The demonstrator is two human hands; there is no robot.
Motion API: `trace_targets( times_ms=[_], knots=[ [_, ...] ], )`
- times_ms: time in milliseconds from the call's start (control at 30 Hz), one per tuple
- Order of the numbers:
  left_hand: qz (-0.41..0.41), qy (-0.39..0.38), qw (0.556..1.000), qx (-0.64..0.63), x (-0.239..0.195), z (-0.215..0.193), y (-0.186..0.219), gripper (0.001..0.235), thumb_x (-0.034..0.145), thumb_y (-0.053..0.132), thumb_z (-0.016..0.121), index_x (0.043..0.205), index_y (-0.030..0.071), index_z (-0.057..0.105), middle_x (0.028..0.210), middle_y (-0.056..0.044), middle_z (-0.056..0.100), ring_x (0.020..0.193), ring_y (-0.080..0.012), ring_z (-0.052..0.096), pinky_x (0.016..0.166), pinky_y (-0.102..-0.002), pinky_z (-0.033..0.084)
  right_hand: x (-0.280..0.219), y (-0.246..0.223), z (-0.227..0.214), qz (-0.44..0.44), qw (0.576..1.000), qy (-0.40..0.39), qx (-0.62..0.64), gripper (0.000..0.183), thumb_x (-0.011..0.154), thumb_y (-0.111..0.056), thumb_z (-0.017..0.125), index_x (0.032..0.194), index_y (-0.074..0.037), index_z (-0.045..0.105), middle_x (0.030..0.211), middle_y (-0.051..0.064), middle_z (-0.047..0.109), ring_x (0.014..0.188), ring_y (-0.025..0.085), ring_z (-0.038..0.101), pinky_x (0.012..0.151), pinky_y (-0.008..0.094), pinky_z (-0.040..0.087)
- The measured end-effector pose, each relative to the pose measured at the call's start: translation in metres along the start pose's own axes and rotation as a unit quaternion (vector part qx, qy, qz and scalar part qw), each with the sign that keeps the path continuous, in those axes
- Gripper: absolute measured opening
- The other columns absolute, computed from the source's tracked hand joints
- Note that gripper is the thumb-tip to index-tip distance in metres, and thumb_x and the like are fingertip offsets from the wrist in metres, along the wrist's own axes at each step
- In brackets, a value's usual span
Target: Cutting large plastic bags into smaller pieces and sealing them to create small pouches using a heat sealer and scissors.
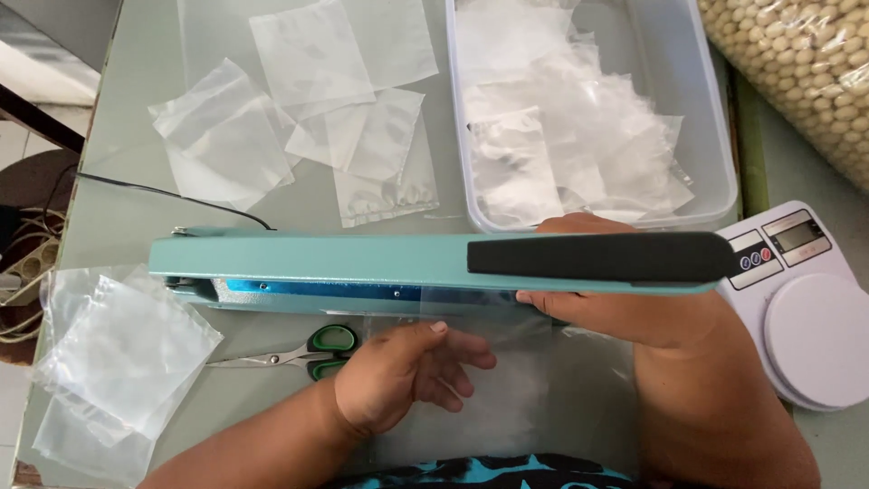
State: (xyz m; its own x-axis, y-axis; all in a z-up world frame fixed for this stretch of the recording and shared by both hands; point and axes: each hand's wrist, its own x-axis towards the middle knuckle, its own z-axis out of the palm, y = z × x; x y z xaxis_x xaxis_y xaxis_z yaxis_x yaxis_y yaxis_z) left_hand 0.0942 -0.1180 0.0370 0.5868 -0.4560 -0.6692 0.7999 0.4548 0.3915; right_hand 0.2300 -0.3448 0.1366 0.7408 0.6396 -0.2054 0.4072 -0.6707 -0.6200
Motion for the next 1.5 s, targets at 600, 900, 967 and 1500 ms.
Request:
trace_targets(
  times_ms=[600,900,967,1500],
  knots=[
    [0.067,-0.017,0.998,0.009,0.000,-0.004,-0.010,0.057,0.095,0.035,0.049,0.120,-0.011,0.072,0.118,-0.029,0.076,0.075,-0.0288,0.069,0.056,-0.036,0.060,-0.039,0.044,0.007,-0.126,0.834,0.370,0.389,0.064,0.106,-0.046,0.041,0.149,0.002,0.042,0.129,0.025,0.059,0.107,0.038,0.068,0.085,0.042,0.065],
    [0.038,0.039,0.997,0.048,-0.010,0.010,0.005,0.056,0.093,0.032,0.049,0.114,-0.013,0.076,0.113,-0.027,0.079,0.074,-0.0268,0.066,0.057,-0.036,0.060,-0.056,-0.009,-0.008,-0.227,0.900,0.370,-0.035,0.022,0.090,-0.011,0.073,0.098,0.003,0.058,0.107,0.029,0.064,0.098,0.039,0.066,0.098,0.052,0.058],
    [0.040,0.035,0.997,0.047,-0.007,0.008,0.003,0.057,0.093,0.033,0.048,0.114,-0.012,0.076,0.114,-0.027,0.079,0.074,-0.0266,0.066,0.057,-0.036,0.059,-0.047,-0.015,-0.010,-0.231,0.906,0.354,-0.028,0.021,0.088,-0.010,0.071,0.091,0.004,0.055,0.098,0.029,0.064,0.089,0.039,0.068,0.088,0.049,0.058],
    [0.056,0.033,0.995,0.074,-0.010,0.010,0.006,0.058,0.094,0.035,0.046,0.111,-0.010,0.078,0.110,-0.024,0.079,0.073,-0.0251,0.065,0.057,-0.035,0.059,-0.024,-0.011,-0.008,-0.184,0.944,0.221,-0.162,0.060,0.090,-0.055,0.052,0.098,0.000,0.074,0.083,0.014,0.066,0.071,0.027,0.063,0.058,0.038,0.046]
  ],
)
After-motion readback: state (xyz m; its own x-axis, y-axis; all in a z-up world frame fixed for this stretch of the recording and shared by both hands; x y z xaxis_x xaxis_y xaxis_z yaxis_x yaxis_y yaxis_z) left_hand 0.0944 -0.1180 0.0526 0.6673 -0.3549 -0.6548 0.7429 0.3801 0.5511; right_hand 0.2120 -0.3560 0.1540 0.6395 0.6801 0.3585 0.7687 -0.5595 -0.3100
